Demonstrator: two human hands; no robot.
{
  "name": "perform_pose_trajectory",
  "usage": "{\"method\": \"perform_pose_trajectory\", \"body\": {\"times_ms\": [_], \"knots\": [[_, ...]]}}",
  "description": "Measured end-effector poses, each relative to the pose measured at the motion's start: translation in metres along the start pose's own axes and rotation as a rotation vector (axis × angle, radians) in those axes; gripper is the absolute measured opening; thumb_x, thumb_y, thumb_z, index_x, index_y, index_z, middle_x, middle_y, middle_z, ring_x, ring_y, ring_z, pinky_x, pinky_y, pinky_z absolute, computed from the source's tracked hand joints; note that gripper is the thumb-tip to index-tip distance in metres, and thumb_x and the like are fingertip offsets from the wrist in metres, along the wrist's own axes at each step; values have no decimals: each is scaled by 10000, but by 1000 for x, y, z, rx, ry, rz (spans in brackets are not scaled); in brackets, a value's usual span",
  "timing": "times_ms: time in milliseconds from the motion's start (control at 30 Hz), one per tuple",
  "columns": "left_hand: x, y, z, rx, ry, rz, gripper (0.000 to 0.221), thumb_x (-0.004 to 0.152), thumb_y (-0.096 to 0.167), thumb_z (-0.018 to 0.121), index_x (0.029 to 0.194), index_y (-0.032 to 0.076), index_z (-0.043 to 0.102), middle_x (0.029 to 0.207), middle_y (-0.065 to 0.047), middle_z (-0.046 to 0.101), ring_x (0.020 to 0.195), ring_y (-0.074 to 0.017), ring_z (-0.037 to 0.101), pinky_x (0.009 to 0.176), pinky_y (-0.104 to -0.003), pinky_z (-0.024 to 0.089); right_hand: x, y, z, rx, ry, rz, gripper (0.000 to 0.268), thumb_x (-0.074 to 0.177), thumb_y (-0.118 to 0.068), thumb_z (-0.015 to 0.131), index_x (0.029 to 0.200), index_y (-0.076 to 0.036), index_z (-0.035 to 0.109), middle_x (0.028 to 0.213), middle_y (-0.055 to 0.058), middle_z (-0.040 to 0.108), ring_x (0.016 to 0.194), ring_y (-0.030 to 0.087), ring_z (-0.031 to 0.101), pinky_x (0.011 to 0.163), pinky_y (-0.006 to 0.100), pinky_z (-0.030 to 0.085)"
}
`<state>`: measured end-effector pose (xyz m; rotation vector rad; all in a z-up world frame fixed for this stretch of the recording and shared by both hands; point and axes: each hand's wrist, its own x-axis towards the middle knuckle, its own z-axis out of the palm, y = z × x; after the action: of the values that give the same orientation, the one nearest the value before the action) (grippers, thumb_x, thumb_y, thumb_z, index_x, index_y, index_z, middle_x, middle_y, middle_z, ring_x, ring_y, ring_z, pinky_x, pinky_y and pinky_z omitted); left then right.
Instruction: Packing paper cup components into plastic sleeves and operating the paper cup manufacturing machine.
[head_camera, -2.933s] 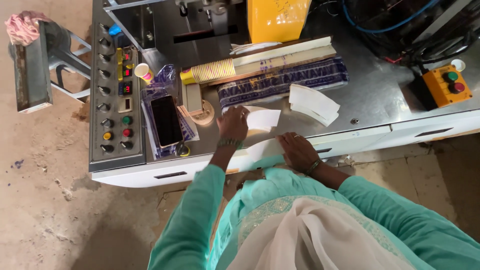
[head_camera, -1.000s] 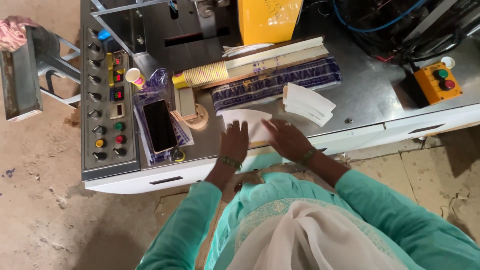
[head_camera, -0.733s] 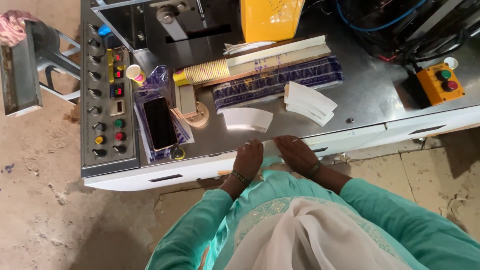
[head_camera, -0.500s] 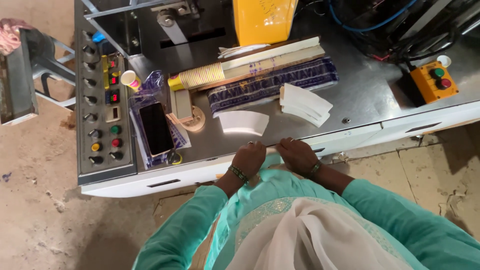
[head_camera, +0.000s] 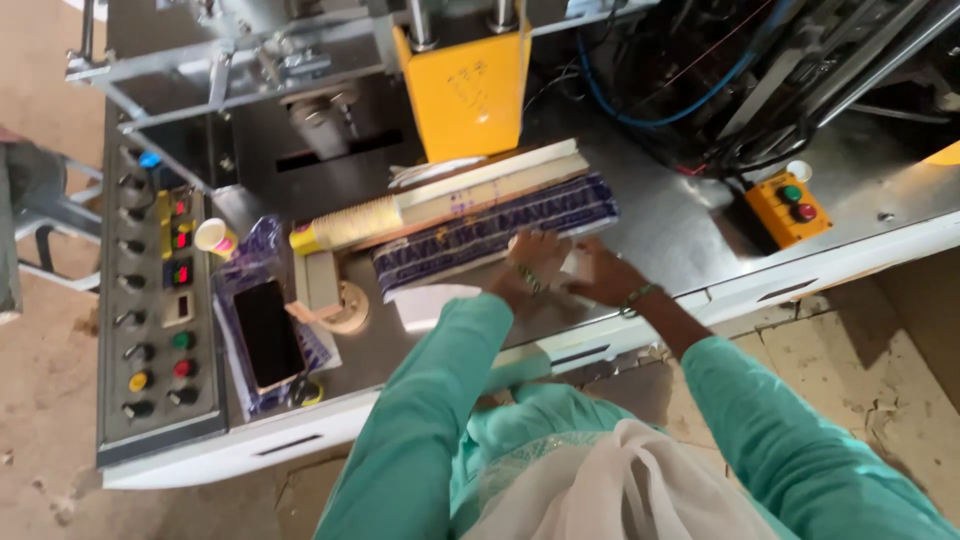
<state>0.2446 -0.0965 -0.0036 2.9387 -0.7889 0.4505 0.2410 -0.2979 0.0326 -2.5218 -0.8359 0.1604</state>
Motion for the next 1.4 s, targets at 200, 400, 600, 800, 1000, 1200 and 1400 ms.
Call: {"method": "perform_pose_trajectory", "body": {"times_ms": [200,400,600,800,1000,1200,1400], "knots": [[-36,14,-86,-298,-290,-53,692,608,395,877,1174,106,602,1025,-133,661,1001,-354,652,869,-502,482,8,-37,-32,109,-445,257,1000,657,-661,827,1370,-8,570,1305,256,655,1167,371,667,993,430,534],[-72,24,-79,-436,52,-119,755,627,371,850,1264,78,570,1076,-135,636,985,-348,628,917,-487,447,2,-38,-30,199,-556,351,1033,607,-547,897,1389,-16,479,1279,228,652,1107,345,695,933,412,574],[-56,23,-97,-277,145,-109,956,474,384,869,1297,35,531,1151,-188,599,1075,-362,597,991,-606,367,-21,-62,-20,-153,-167,58,958,647,-433,921,1404,-79,453,1308,193,594,1196,367,591,1011,494,454],[-43,28,-62,-344,-215,-226,655,713,321,775,1287,114,535,1236,-153,577,1180,-349,578,1033,-506,408,-26,-74,-18,-206,-45,183,950,586,-355,912,1379,-122,446,1281,130,563,1226,358,540,1023,496,430],[-25,20,-43,-76,-108,-216,859,533,330,866,1315,139,568,1268,-186,584,1181,-375,581,1064,-681,365,-22,-88,-35,-208,-130,311,993,610,-322,882,1457,-132,400,1285,157,522,1250,377,483,1029,518,396],[-71,24,-28,-820,198,-266,697,668,262,834,1300,125,575,1297,-168,597,1245,-377,556,1063,-487,445,-36,-152,-99,-144,9,-50,738,698,-244,763,1395,-182,529,1268,120,583,1215,337,545,1043,495,431],[-76,31,-29,-941,285,-263,734,629,253,846,1294,101,572,1237,-168,615,1178,-373,580,1032,-483,456,-46,-146,-87,-66,119,-265,591,788,-250,771,1316,-114,545,1325,160,578,1215,386,545,995,486,453]]}}
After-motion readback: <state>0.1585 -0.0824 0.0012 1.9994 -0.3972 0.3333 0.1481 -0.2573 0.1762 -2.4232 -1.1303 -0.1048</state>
